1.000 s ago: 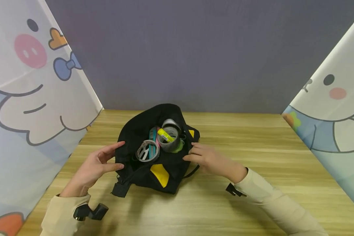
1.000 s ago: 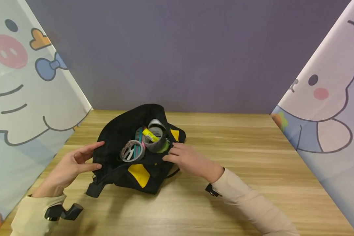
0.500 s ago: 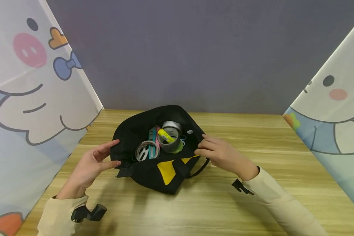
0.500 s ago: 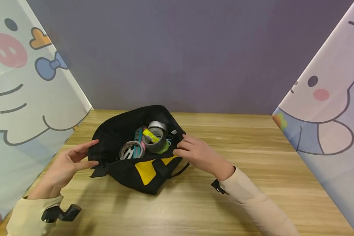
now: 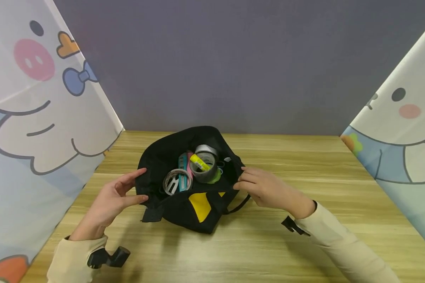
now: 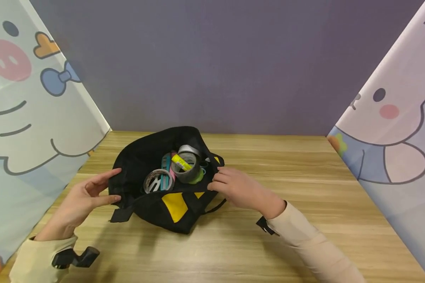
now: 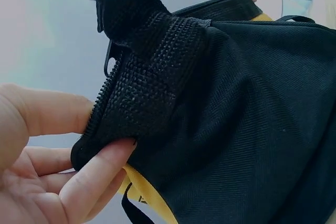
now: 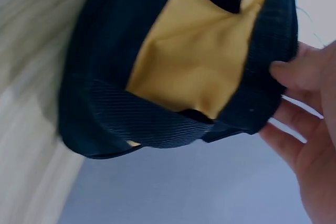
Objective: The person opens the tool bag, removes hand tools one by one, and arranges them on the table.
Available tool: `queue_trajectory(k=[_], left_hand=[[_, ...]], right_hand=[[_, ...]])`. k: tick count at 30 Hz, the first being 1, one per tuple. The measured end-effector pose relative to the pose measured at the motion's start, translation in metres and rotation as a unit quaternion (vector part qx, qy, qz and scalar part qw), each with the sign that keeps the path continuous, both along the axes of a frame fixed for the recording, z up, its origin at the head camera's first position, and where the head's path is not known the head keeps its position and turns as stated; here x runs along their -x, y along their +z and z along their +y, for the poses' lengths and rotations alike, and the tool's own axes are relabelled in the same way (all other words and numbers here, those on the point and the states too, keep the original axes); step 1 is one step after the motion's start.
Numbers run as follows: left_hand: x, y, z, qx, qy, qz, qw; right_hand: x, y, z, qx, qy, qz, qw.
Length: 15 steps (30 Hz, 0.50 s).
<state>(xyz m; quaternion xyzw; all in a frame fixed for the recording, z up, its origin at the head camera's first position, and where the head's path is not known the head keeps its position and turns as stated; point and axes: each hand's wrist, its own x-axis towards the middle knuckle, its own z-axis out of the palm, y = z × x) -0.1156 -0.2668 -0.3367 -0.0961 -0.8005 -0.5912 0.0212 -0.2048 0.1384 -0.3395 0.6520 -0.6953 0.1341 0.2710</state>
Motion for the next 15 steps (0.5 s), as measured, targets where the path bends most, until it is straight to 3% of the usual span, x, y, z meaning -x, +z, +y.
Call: queue_trajectory(k=[6,12,15], left_hand=[[0.001,0.002,0.001,0.012,-0.021,0.002,0.9997],[0.002,0.003,0.001,0.011,-0.036,-0.005,0.9993],[0.002,0.003,0.002,0.012,-0.037,-0.002,0.9992]], right_hand=[[0.005,0.020,-0.008,-0.029,-0.004,-0.088,0.9957],[0.006,0.051,-0.021,-0.096,-0.042,-0.191,0.9760],[0.012,0.067,-0.030,-0.121,-0.060,-0.215,0.9670]])
